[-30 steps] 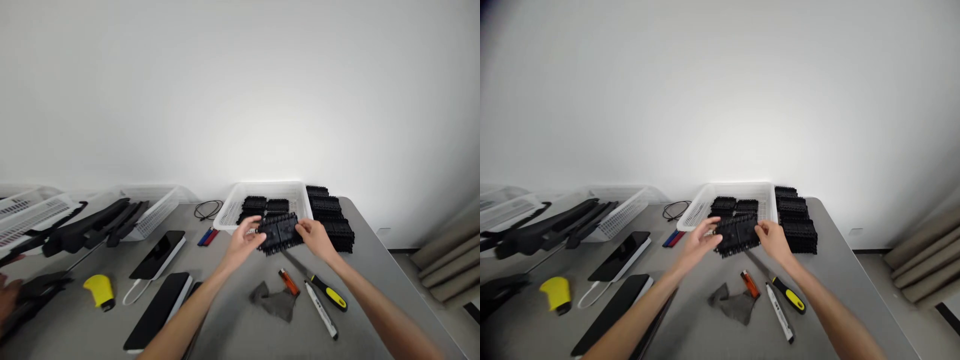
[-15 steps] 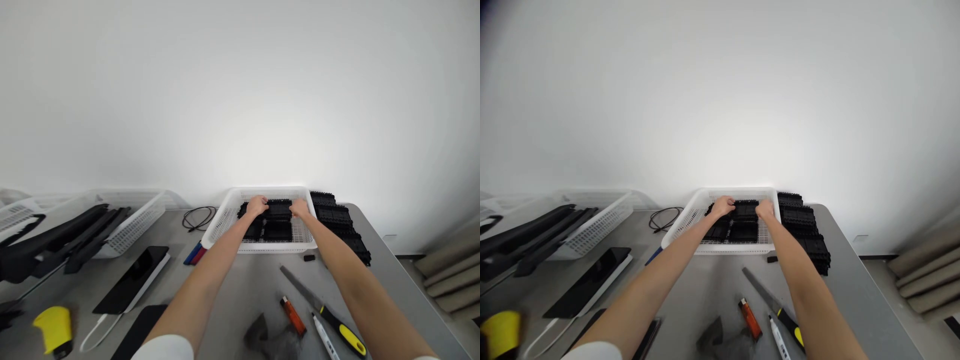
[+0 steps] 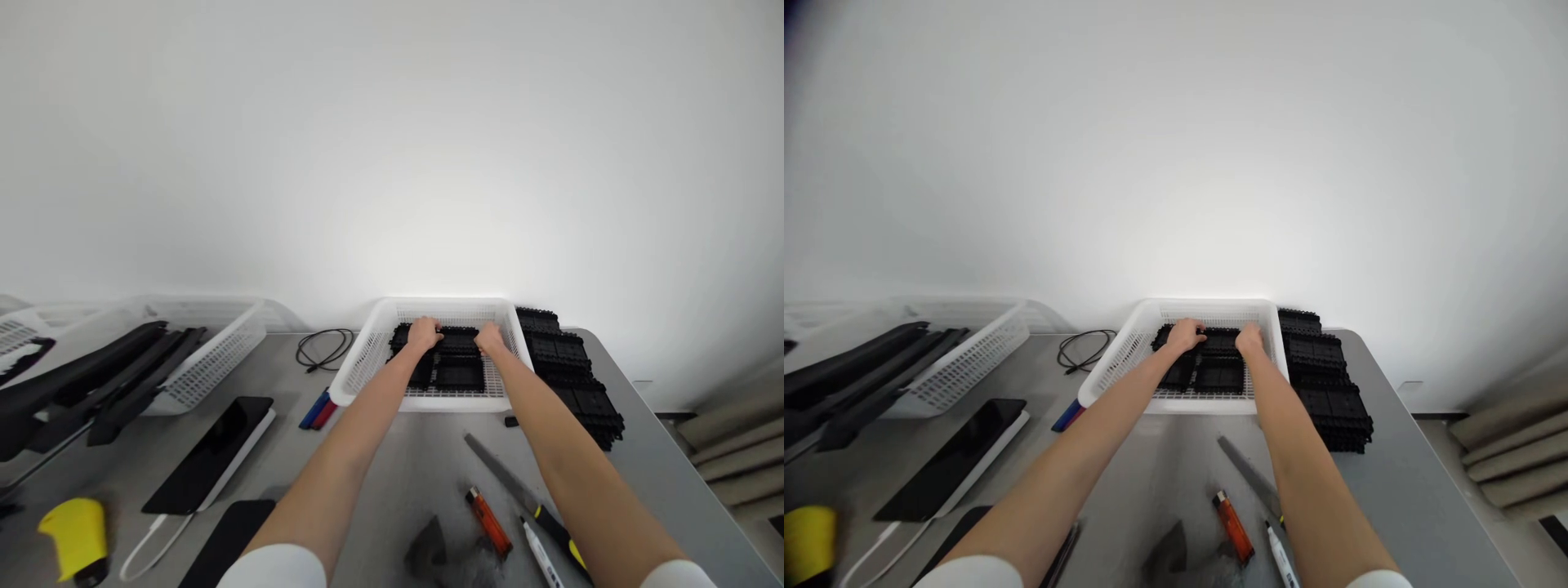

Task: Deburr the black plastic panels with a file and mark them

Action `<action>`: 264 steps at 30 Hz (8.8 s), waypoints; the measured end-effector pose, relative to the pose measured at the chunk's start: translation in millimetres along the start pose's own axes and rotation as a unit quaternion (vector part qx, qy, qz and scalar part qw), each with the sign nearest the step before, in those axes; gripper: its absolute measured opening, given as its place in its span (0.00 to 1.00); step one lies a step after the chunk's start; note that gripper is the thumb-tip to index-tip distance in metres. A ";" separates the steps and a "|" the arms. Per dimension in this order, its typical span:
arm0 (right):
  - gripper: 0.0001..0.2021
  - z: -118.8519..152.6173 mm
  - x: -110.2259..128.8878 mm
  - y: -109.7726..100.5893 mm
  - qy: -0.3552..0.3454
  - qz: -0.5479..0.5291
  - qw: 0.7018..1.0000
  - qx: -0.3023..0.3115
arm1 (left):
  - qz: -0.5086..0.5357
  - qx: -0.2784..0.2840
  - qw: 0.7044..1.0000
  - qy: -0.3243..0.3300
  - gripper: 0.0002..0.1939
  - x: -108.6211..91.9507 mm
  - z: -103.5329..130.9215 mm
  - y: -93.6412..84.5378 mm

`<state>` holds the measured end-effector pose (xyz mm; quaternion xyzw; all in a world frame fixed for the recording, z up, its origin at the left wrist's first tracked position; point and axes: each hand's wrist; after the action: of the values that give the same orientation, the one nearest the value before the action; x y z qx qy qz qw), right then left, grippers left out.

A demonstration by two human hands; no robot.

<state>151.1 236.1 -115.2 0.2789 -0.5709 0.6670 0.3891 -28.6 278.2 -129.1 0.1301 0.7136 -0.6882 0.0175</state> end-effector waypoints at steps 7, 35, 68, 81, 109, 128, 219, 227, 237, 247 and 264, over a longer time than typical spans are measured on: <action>0.13 21.0 47.4 -33.7 0.010 0.015 0.999 -0.027 | 0.050 -0.076 0.996 0.012 0.14 -10.9 16.1 -44.3; 0.17 223.8 -127.1 -139.1 -0.241 0.339 0.905 -0.093 | 0.374 -0.147 0.915 -0.037 0.13 -62.8 470.2 18.7; 0.20 271.8 -94.8 -11.1 -0.542 0.156 0.783 -0.262 | 0.630 -0.067 0.766 0.111 0.23 -73.2 289.7 6.6; 0.20 264.8 -110.0 -2.6 -0.258 -0.327 0.907 -0.064 | 0.596 -0.049 0.796 0.094 0.26 -49.9 288.3 23.0; 0.22 279.4 -100.1 -7.6 -0.261 -0.282 0.922 -0.051 | 0.544 -0.199 0.813 0.059 0.31 -55.6 296.6 19.7; 0.17 271.1 -105.0 -4.6 -0.177 -0.482 0.857 -0.031 | 0.630 -0.119 0.766 0.044 0.26 -57.1 290.6 20.9; 0.08 290.3 -82.1 0.8 0.074 -0.604 0.743 0.279 | 0.630 -0.021 0.769 0.111 0.29 -61.7 285.8 47.5; 0.09 284.8 -90.5 -17.3 0.080 -0.640 0.717 0.264 | 0.642 -0.036 0.760 0.099 0.31 -55.6 282.7 48.1; 0.09 283.6 -92.6 -24.1 0.082 -0.641 0.724 0.240 | 0.653 -0.039 0.750 0.097 0.30 -54.8 282.4 47.9; 0.09 292.2 -79.9 6.7 0.080 -0.565 0.776 0.268 | 0.620 -0.039 0.775 0.118 0.28 -62.8 287.6 45.0; 0.09 295.9 -77.3 22.1 0.041 -0.537 0.789 0.295 | 0.609 -0.043 0.782 0.123 0.23 -71.0 292.2 42.4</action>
<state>153.1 -69.9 -133.4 0.6138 -0.0881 0.4977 0.6065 3.8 -20.8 -171.3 0.6207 0.5103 -0.4811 0.3504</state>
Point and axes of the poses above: each hand's wrist, its own z-axis away from the middle knuckle, its own y-axis out of the palm, x = y × z, and after that the axes turned 10 degrees about -z, right-handed
